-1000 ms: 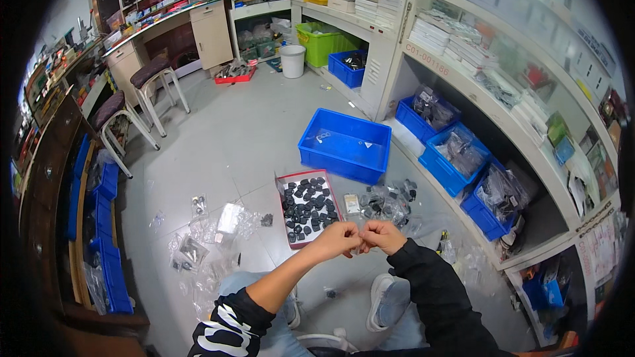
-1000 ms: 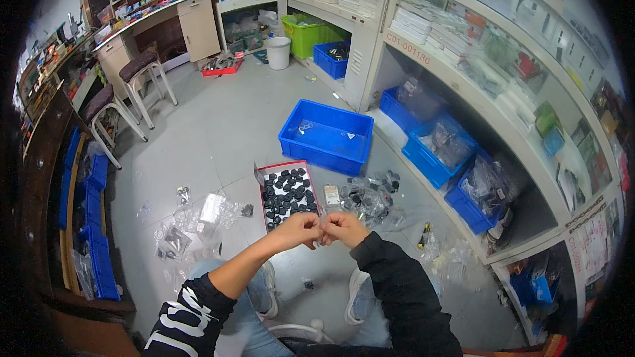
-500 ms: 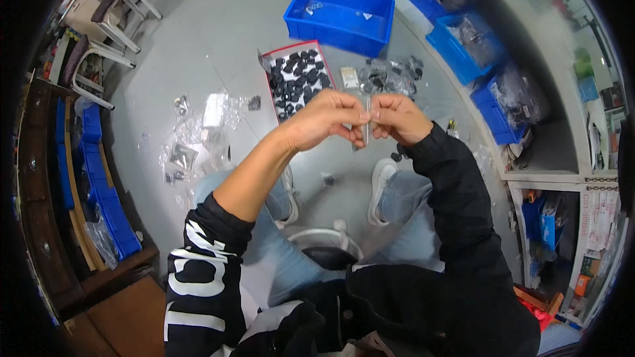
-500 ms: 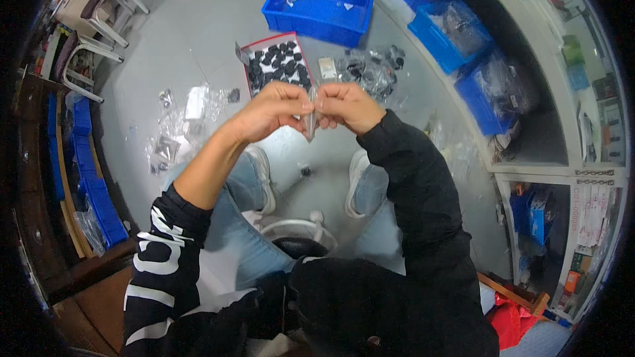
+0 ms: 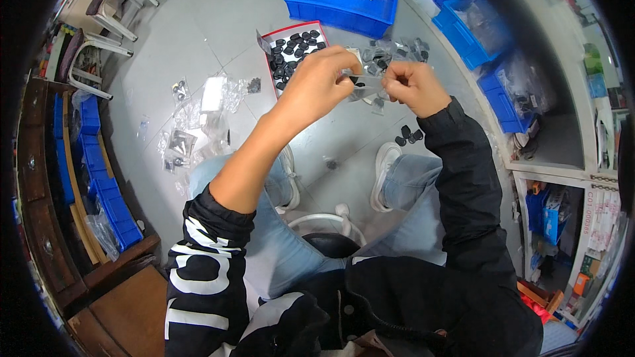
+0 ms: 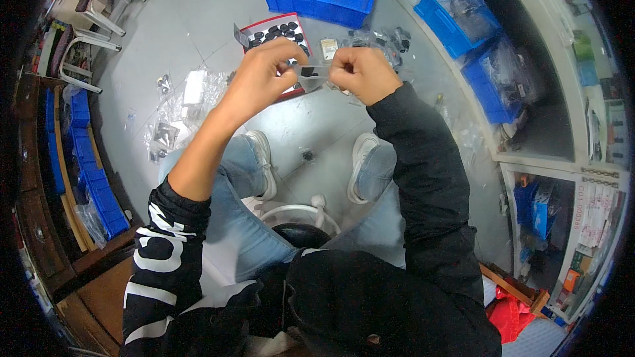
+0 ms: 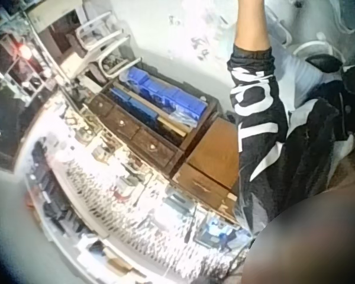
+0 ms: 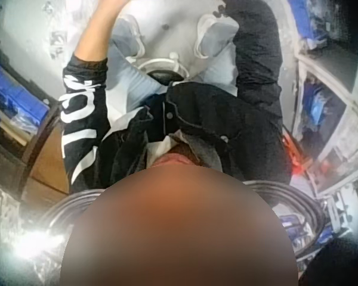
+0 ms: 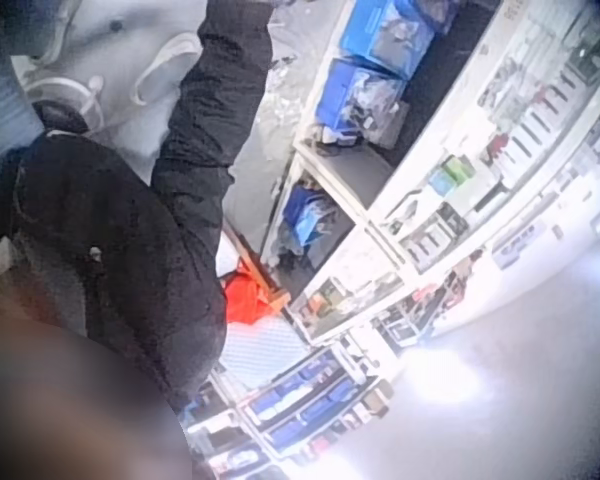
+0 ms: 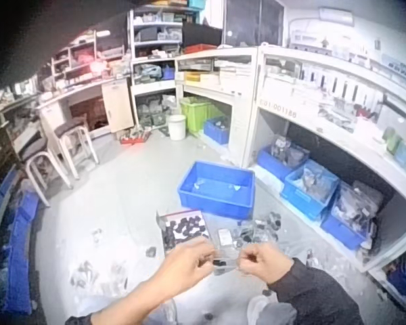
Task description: The person sits on the floor and assembles small black key fobs by inserting tiny screws into them. They pick up each fob, open a plastic bag of screws, insert the screws by hand, and place the assembled units into a red tray.
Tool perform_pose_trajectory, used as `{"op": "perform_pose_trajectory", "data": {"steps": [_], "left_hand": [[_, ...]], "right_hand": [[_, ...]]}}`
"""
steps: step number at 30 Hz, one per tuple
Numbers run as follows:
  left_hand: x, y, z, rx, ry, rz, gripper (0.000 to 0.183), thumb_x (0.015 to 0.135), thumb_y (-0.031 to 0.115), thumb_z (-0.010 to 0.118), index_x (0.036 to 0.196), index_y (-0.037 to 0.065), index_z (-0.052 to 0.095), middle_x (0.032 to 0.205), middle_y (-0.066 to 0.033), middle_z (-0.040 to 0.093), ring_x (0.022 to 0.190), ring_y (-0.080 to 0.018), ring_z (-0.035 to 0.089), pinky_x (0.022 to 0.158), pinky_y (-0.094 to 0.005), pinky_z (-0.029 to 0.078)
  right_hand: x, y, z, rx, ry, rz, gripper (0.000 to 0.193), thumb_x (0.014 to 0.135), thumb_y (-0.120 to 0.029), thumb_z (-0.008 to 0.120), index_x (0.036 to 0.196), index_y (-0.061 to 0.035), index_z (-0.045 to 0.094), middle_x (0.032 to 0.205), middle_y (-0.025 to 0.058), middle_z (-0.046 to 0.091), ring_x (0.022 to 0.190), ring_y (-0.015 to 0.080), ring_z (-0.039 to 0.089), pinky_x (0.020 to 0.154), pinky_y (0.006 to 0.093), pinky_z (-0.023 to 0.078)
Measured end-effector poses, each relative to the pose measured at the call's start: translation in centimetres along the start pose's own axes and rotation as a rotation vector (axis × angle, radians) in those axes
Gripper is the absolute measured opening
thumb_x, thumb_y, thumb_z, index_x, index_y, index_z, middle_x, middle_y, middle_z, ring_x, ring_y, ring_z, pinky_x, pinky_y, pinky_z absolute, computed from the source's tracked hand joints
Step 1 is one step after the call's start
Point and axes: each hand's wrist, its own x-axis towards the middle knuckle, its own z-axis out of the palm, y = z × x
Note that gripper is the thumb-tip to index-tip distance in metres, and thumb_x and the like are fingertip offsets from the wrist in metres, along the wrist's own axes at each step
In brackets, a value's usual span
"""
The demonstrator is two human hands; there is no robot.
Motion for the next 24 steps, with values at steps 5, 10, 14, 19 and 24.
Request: {"op": "perform_pose_trajectory", "data": {"steps": [5, 10, 14, 19, 24], "left_hand": [[0.3, -0.8, -0.5, -0.688, 0.094, -0.455, 0.021, 0.072, -0.003, 0.047, 0.087, -0.002, 0.062, 0.079, -0.0057, 0.060, 0.064, -0.0101, 0.054, 0.064, -0.0252, 0.050], [0.3, -1.4, -0.9, -1.168, 0.165, -0.523, 0.021, 0.075, -0.004, 0.044, 0.089, -0.007, 0.060, 0.081, -0.0061, 0.059, 0.066, -0.0067, 0.054, 0.067, -0.0249, 0.053], [0.4, -1.4, -0.3, -1.258, 0.222, -0.639, 0.030, 0.083, 0.011, 0.036, 0.099, -0.002, 0.057, 0.099, -0.0106, 0.059, 0.088, -0.0160, 0.054, 0.084, -0.0378, 0.046], [0.3, -0.8, 1.6, -1.656, 0.258, -0.792, 0.049, 0.093, 0.034, 0.022, 0.116, -0.002, 0.045, 0.116, -0.0130, 0.052, 0.105, -0.0241, 0.049, 0.094, -0.0381, 0.039], [0.2, -0.4, 2.7, -1.748, 0.329, -0.834, 0.052, 0.094, 0.039, 0.019, 0.119, 0.000, 0.041, 0.118, -0.0131, 0.049, 0.109, -0.0249, 0.047, 0.096, -0.0378, 0.037]], "right_hand": [[-0.1, -0.1, 1.1, 0.531, 0.263, 0.334, 0.031, 0.090, -0.032, 0.040, 0.106, -0.0068, 0.048, 0.101, 0.0113, 0.055, 0.096, 0.0171, 0.053, 0.074, 0.0337, 0.050], [-0.6, -0.6, 3.7, 1.293, -0.108, 0.359, 0.037, 0.093, -0.030, 0.035, 0.118, -0.0036, 0.038, 0.104, 0.0134, 0.053, 0.096, 0.0239, 0.056, 0.077, 0.0397, 0.051], [-0.9, -1.5, 3.1, 1.090, 0.062, 0.233, 0.041, 0.093, -0.022, 0.036, 0.126, 0.0004, 0.032, 0.110, 0.0151, 0.051, 0.091, 0.0241, 0.057, 0.074, 0.0360, 0.053], [-1.2, -3.0, 2.9, 0.818, 0.154, 0.132, 0.034, 0.089, -0.017, 0.046, 0.117, 0.0021, 0.045, 0.104, 0.0131, 0.055, 0.082, 0.0202, 0.060, 0.069, 0.0320, 0.054], [-1.4, -3.9, 3.0, 0.689, 0.251, 0.080, 0.030, 0.085, -0.014, 0.055, 0.110, 0.0021, 0.053, 0.090, 0.0104, 0.060, 0.073, 0.0171, 0.061, 0.065, 0.0292, 0.054]]}}
